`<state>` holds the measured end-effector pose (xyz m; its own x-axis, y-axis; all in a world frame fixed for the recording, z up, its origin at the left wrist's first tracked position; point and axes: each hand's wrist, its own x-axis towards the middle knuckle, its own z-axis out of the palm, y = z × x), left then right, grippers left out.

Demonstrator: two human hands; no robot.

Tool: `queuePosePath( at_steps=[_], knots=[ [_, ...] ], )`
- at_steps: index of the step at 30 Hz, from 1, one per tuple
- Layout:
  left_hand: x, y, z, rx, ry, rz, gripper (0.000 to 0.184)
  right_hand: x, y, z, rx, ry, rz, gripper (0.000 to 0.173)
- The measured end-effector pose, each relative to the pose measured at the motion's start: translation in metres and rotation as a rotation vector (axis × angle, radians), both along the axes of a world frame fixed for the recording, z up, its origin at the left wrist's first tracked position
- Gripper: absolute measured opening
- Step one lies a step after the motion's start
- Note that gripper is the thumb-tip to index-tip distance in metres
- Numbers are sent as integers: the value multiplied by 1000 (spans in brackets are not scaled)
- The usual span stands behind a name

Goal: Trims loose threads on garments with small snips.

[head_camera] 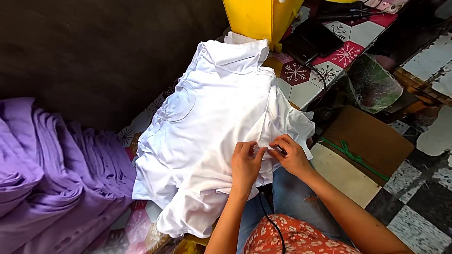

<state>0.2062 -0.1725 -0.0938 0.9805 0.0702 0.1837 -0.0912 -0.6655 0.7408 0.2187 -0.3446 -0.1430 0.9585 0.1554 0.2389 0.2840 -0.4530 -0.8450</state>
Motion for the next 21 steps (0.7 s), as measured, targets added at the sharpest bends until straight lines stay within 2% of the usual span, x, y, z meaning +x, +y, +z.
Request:
queuePosePath(
  at_steps=[3, 5, 7, 10, 13, 15, 21],
  knots=[
    [1, -4, -1, 191, 52, 61, 21, -1, 4, 1, -91, -124, 4, 18],
    [3, -4, 5, 230, 105, 89, 15, -1, 5, 1, -156, -190, 17, 14],
    [5, -2, 10, 239, 154, 103, 13, 0, 4, 2, -169, -161, 40, 15],
    [6, 1, 12, 122, 146, 112, 12, 3, 1, 20, 10, 79, 89, 31],
    [2, -6, 9, -140, 106, 117, 14, 6, 4, 40, 240, 297, 200, 41],
    [-1, -11, 6, -256, 53, 114, 14, 11, 6, 44, 309, 468, 311, 48],
    [-3, -12, -9, -246, -112, 83, 15, 26, 8, 53, 435, 933, 508, 55]
  ],
)
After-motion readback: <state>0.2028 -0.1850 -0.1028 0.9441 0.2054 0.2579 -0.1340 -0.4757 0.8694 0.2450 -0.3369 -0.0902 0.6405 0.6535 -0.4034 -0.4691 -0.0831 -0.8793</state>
